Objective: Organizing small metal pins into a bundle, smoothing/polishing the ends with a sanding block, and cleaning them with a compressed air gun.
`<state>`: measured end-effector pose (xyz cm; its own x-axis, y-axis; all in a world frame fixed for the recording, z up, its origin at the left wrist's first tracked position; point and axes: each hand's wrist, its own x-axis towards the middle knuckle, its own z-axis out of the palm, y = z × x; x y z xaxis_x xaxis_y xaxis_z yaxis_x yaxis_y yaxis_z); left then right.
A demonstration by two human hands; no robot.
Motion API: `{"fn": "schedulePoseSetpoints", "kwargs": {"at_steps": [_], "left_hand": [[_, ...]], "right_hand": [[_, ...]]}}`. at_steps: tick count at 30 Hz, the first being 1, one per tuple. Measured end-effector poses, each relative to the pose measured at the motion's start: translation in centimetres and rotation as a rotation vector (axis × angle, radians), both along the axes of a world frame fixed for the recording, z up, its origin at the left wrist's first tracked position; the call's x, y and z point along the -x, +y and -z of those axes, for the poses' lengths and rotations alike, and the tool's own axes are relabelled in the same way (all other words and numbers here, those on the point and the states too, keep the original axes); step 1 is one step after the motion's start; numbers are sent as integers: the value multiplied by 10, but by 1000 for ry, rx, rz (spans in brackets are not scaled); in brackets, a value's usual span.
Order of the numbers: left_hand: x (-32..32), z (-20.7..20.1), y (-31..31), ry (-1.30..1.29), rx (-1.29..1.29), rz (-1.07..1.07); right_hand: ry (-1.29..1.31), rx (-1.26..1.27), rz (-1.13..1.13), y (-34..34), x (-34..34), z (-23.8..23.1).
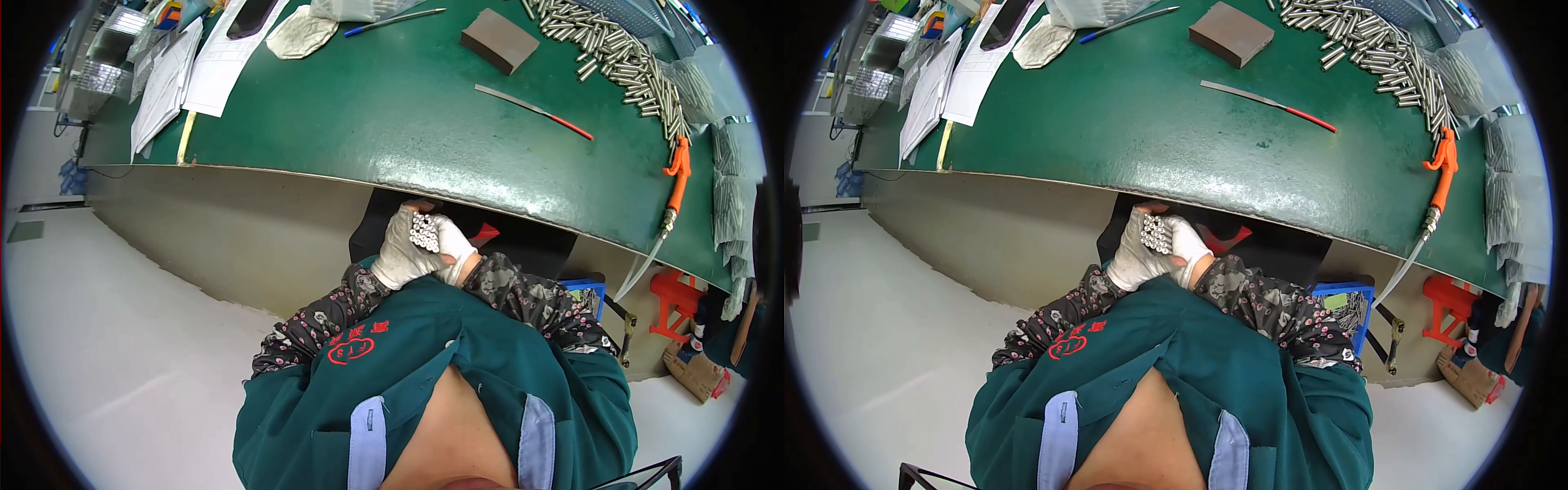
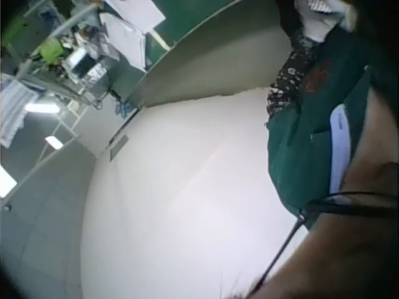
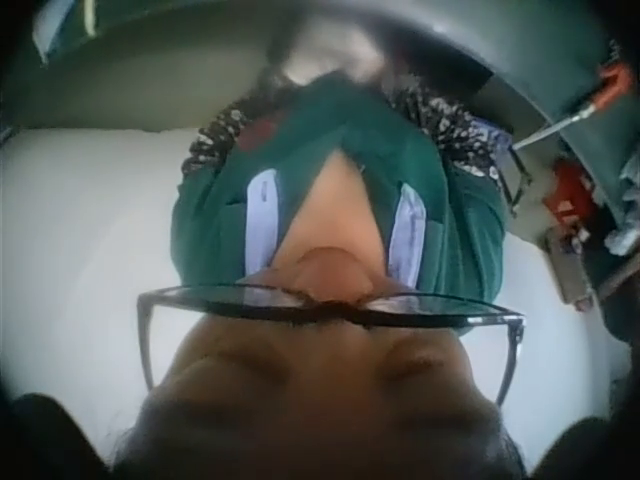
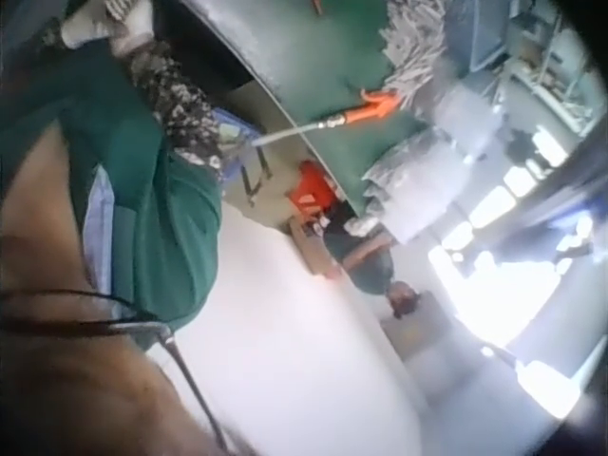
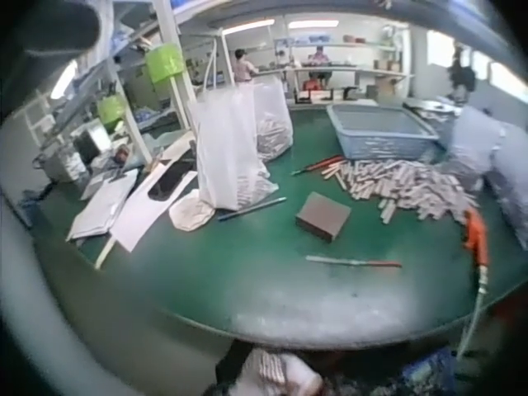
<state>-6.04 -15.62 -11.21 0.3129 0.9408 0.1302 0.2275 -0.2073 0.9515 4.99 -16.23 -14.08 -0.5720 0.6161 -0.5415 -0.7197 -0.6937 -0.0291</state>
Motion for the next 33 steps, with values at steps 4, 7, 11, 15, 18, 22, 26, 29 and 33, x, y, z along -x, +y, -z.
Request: {"fn": "schedulePoseSetpoints", "kwargs": {"at_steps": [4,7,11,15,18,22,26,29,33], "left_hand": [[-12,-6,-3,-138,227,-55],[-17,-6,-3,-163,292,-133],[-22,3,0,-438,466,-244],[-20,3,1,-617,487,-205],[-11,4,7,-727,559,-246],[14,6,14,-712,1023,-326],[9,-18,7,-325,239,-13],[9,-21,17,-54,-218,254],[9,-26,17,120,-326,280]], "right_hand": [[-34,60,93,2,2,-7],[89,-107,37,-3,-11,14],[-144,61,28,-3,-7,-1],[-371,239,25,1,2,-14],[-209,81,-6,-1,-9,-21],[158,-36,-29,0,-16,-45],[-45,136,48,5,-9,-65],[-130,125,46,3,-10,-68],[-43,130,117,-1,-11,-58]]}}
